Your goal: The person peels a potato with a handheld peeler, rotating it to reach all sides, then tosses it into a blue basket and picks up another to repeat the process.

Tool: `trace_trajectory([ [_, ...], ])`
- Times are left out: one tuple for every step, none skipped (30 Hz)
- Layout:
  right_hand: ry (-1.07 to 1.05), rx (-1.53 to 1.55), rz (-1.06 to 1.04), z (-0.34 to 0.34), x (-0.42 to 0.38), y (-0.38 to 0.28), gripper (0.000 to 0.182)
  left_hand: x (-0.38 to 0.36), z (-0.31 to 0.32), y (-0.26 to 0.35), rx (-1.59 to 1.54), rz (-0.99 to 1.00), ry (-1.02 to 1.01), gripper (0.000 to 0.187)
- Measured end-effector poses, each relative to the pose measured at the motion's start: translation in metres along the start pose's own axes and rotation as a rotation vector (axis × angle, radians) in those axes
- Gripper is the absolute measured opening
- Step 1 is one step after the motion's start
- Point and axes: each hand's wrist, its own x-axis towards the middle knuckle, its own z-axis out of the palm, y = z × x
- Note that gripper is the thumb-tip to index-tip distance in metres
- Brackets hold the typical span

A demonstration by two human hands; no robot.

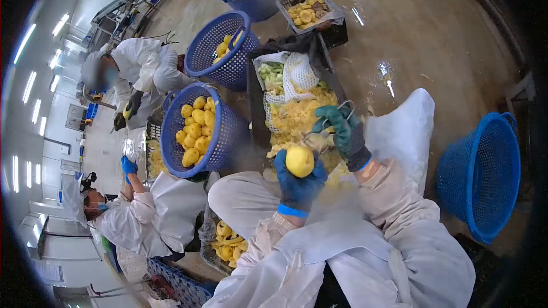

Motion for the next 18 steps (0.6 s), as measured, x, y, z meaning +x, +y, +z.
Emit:
trace_trajectory([
  [0.055,0.086,0.065,-0.002,0.003,-0.005,0.038,-0.002,-0.004,0.000,0.014,-0.005,-0.046,0.047],
  [-0.023,0.068,0.055,0.003,-0.003,-0.006,0.038,-0.002,-0.008,-0.002,0.018,-0.024,-0.061,0.047],
  [-0.106,0.046,0.045,0.012,-0.009,-0.007,0.037,-0.005,-0.004,-0.005,0.022,-0.043,-0.076,0.048],
  [-0.191,0.025,0.036,0.016,-0.013,-0.007,0.037,-0.006,0.003,-0.007,0.018,-0.069,-0.068,0.049],
  [-0.158,-0.088,-0.045,0.013,-0.008,-0.003,0.036,-0.009,0.008,-0.008,0.019,-0.094,-0.058,0.049],
  [-0.064,-0.010,-0.041,0.000,0.000,0.008,0.037,-0.011,0.007,-0.005,-0.003,-0.126,-0.073,0.049],
  [0.023,0.070,-0.037,-0.019,0.007,0.023,0.037,-0.015,0.004,-0.003,-0.026,-0.154,-0.089,0.048],
  [0.114,0.152,-0.030,-0.029,0.013,0.031,0.038,-0.017,0.008,0.000,-0.040,-0.153,-0.050,0.048],
  [0.163,0.161,-0.009,-0.030,0.016,0.022,0.038,-0.019,0.012,0.002,-0.054,-0.151,-0.011,0.048],
  [0.058,0.023,-0.082,-0.022,0.011,0.019,0.037,-0.016,0.012,0.001,-0.007,-0.108,-0.002,0.049],
  [-0.050,-0.119,-0.152,-0.007,0.002,0.018,0.037,-0.012,0.012,-0.002,0.035,-0.065,0.008,0.049],
  [-0.054,-0.115,-0.143,-0.005,0.001,0.015,0.038,-0.009,0.013,-0.004,0.083,-0.022,0.015,0.050],
  [-0.057,-0.110,-0.134,-0.003,0.001,0.011,0.038,-0.015,0.011,-0.002,0.100,-0.085,-0.130,0.052],
  [-0.061,-0.106,-0.125,-0.001,0.000,0.008,0.038,-0.018,0.012,-0.004,0.143,-0.019,-0.080,0.052],
  [0.018,-0.037,-0.069,-0.019,0.008,0.019,0.039,-0.021,0.015,-0.007,0.178,0.054,-0.033,0.052],
  [0.096,0.032,-0.014,-0.023,0.016,0.017,0.039,-0.022,0.017,-0.008,0.213,0.127,0.013,0.052],
  [0.138,0.199,0.070,-0.027,0.017,0.016,0.039,-0.019,0.007,0.004,-0.006,-0.199,-0.158,0.054],
  [0.042,0.052,-0.077,-0.019,0.012,0.012,0.039,-0.021,0.010,0.000,0.228,0.010,-0.129,0.055],
])
